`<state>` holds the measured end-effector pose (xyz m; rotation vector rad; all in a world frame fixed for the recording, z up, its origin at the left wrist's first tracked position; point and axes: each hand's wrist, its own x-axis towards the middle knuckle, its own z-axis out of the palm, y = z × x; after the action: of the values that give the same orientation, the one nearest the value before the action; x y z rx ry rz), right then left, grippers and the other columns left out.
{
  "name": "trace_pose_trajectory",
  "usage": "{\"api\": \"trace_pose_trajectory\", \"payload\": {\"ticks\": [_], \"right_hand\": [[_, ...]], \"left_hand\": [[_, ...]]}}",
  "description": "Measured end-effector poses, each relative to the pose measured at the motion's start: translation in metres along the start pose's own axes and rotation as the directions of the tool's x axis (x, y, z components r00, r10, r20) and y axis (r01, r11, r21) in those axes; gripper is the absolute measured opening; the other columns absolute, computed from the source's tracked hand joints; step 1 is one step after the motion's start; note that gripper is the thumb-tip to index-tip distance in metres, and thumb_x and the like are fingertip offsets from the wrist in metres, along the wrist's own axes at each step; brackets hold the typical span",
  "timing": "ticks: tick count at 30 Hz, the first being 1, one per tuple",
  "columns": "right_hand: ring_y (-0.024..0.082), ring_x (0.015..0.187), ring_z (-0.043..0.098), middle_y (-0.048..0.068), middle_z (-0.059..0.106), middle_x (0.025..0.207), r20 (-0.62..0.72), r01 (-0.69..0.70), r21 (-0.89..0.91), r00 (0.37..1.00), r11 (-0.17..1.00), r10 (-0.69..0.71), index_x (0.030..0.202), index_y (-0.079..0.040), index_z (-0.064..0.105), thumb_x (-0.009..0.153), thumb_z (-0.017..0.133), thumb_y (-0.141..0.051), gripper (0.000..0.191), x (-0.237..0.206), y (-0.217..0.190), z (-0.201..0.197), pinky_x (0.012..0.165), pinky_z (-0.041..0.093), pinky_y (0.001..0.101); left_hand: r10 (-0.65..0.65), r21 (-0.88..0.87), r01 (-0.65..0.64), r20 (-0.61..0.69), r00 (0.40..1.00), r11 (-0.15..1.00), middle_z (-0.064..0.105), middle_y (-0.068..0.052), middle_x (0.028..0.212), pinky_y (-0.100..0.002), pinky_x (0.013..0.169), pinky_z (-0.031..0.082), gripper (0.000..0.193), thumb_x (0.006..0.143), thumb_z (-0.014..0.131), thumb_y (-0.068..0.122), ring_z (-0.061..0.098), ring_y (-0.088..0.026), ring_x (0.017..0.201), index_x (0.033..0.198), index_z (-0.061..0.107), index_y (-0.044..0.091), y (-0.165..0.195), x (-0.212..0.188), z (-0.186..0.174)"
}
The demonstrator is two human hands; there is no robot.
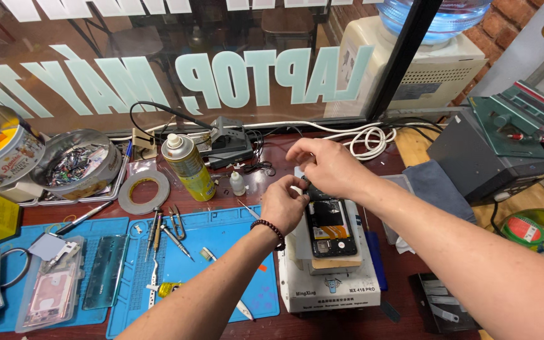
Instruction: The person removes a protective film from a teal smartphone, applies adhesive strips to the edges, and then separates the back cover from the main body. They then use a screwdriver to remove screws from the internal frame.
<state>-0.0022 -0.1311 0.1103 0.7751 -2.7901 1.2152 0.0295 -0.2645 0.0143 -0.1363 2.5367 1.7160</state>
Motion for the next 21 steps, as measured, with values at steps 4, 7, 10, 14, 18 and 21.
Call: {"api": "trace_pose_trajectory", "payload": {"ticks": [4,7,10,14,18,21], "right_hand": [[0.019,0.083,0.078,0.009,0.078,0.096,-0.002,-0.185,-0.004,0.983,0.983,0.185,0.106,-0.008,0.074,0.09,0.052,-0.005,0.027,0.001,0.001,0.002,0.077,0.06,0.0344],[0.019,0.087,0.077,0.01,0.078,0.096,0.013,-0.116,0.022,0.993,0.993,0.116,0.104,-0.007,0.074,0.084,0.054,-0.003,0.028,0.002,-0.001,0.001,0.079,0.06,0.0351],[0.021,0.093,0.073,0.01,0.077,0.098,0.007,-0.009,-0.032,1.0,0.999,0.009,0.103,-0.007,0.075,0.083,0.06,-0.005,0.025,0.004,-0.006,0.002,0.081,0.058,0.0359],[0.022,0.09,0.076,0.009,0.078,0.099,0.011,-0.165,-0.154,0.986,0.974,0.169,0.107,-0.011,0.075,0.089,0.06,-0.009,0.023,0.006,-0.009,0.001,0.083,0.058,0.0363],[0.021,0.096,0.078,0.008,0.08,0.103,0.097,-0.149,-0.019,0.984,0.989,0.15,0.104,-0.011,0.075,0.081,0.054,0.0,0.033,0.009,-0.009,-0.002,0.084,0.061,0.0358],[0.022,0.1,0.075,0.01,0.078,0.103,0.068,-0.086,-0.126,0.993,0.988,0.095,0.107,-0.011,0.074,0.081,0.062,-0.004,0.029,0.009,-0.008,-0.003,0.087,0.058,0.0362]], "left_hand": [[-0.013,0.033,0.014,-0.025,1.0,0.999,0.073,-0.006,0.078,-0.034,0.071,0.057,0.021,0.08,0.076,0.01,0.071,-0.016,0.073,0.102,0.076,0.009,0.006,-0.001,-0.002],[-0.025,0.019,0.025,-0.009,1.0,0.999,0.075,-0.007,0.079,-0.033,0.07,0.058,0.023,0.08,0.075,0.012,0.073,-0.018,0.073,0.102,0.077,0.01,0.008,-0.001,-0.009],[-0.053,-0.018,0.053,-0.009,0.999,0.998,0.076,-0.008,0.079,-0.034,0.07,0.058,0.02,0.082,0.073,0.014,0.073,-0.018,0.073,0.101,0.078,0.009,0.01,-0.001,-0.011],[-0.024,0.029,0.025,-0.036,0.999,0.999,0.076,-0.008,0.081,-0.034,0.073,0.058,0.018,0.083,0.073,0.013,0.073,-0.018,0.074,0.099,0.079,0.009,0.01,0.002,-0.011],[-0.048,0.004,0.048,-0.014,0.999,0.999,0.077,-0.007,0.083,-0.035,0.074,0.058,0.017,0.082,0.074,0.012,0.074,-0.018,0.077,0.098,0.079,0.01,0.009,0.003,-0.012],[-0.063,0.017,0.063,-0.021,0.998,0.998,0.077,-0.007,0.083,-0.035,0.075,0.058,0.017,0.082,0.074,0.012,0.074,-0.019,0.078,0.099,0.079,0.011,0.01,0.002,-0.012]]}}
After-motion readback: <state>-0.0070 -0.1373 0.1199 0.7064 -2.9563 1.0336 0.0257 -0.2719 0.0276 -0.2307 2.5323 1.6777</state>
